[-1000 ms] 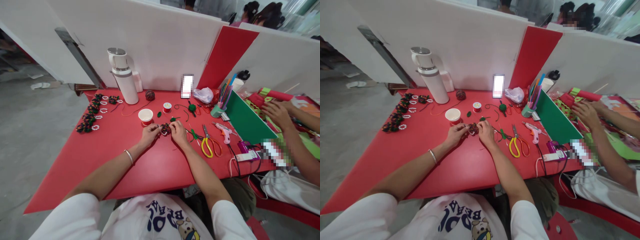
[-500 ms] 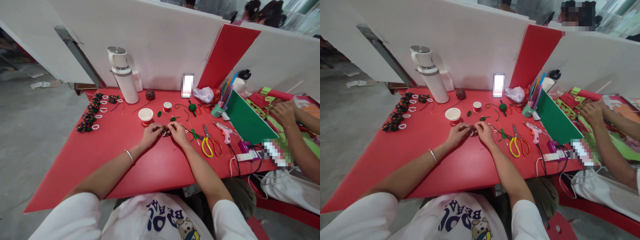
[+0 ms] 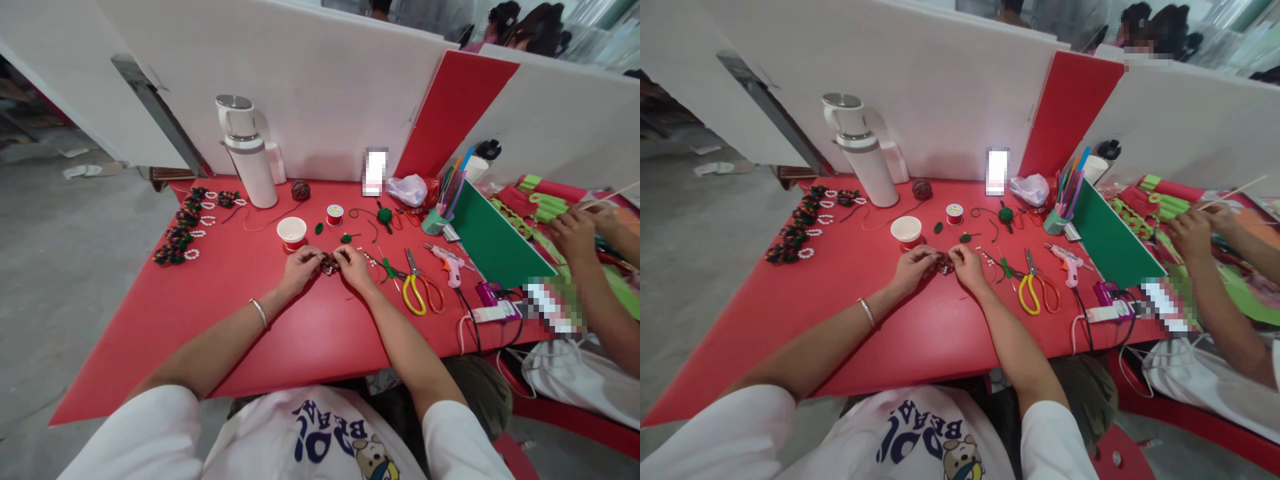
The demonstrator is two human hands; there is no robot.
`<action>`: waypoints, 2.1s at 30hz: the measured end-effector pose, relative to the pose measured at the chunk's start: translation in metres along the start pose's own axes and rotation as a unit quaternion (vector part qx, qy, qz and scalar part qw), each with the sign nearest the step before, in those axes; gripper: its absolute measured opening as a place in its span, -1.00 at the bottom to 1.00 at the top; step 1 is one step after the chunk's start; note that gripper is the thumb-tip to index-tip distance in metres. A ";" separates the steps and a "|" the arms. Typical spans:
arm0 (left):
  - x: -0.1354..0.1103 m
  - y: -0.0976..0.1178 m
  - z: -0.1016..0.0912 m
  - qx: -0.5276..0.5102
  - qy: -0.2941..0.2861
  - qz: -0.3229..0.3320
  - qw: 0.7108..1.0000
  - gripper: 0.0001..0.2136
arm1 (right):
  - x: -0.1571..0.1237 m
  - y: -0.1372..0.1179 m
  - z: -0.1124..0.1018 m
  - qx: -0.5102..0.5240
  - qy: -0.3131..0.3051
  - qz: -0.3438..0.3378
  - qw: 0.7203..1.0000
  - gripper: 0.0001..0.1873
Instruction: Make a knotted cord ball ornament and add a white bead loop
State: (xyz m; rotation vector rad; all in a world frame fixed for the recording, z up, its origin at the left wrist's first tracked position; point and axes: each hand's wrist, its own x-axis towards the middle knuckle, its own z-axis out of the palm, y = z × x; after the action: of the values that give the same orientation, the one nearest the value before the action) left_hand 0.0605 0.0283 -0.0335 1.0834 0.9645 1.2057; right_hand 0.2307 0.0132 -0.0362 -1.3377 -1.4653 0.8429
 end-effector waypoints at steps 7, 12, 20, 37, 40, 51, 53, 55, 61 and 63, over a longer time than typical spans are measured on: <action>-0.002 0.004 -0.002 -0.037 -0.031 -0.038 0.998 -0.65 | 0.000 0.003 0.002 -0.032 0.000 -0.027 0.999 -0.81; -0.004 0.010 -0.002 -0.060 -0.039 -0.051 0.996 -0.62 | -0.001 0.003 0.003 -0.051 0.004 -0.039 0.998 -0.85; -0.009 0.012 -0.009 0.177 0.015 0.044 0.983 -0.74 | -0.002 0.007 0.005 -0.056 0.010 -0.006 0.998 -0.88; -0.018 -0.002 -0.006 0.643 -0.033 0.216 0.734 -0.79 | -0.003 0.002 0.002 -0.180 -0.005 -0.049 0.982 -0.80; -0.018 -0.004 -0.010 0.601 -0.049 0.268 0.751 -0.84 | -0.004 0.001 0.000 -0.222 -0.016 -0.069 0.972 -0.80; -0.024 0.002 -0.025 0.647 -0.103 0.309 0.690 -0.91 | 0.000 0.001 -0.006 -0.236 -0.050 -0.088 0.966 -0.83; -0.025 0.002 -0.023 0.651 -0.101 0.297 0.692 -0.89 | 0.001 0.001 -0.006 -0.231 -0.049 -0.082 0.968 -0.83; -0.026 0.002 -0.021 0.649 -0.102 0.292 0.696 -0.89 | 0.001 0.002 -0.006 -0.229 -0.046 -0.078 0.969 -0.83; -0.027 0.002 -0.017 0.648 -0.083 0.288 0.700 -0.89 | 0.000 0.000 -0.004 -0.224 -0.039 -0.073 0.971 -0.83; -0.026 0.001 -0.015 0.639 -0.070 0.267 0.718 -0.85 | 0.000 -0.001 -0.004 -0.218 -0.037 -0.073 0.972 -0.83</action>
State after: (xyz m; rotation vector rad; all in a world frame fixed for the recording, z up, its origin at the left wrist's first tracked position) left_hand 0.0423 0.0049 -0.0357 2.6622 1.4387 0.7201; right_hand 0.2344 0.0123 -0.0342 -1.5026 -1.8565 0.4929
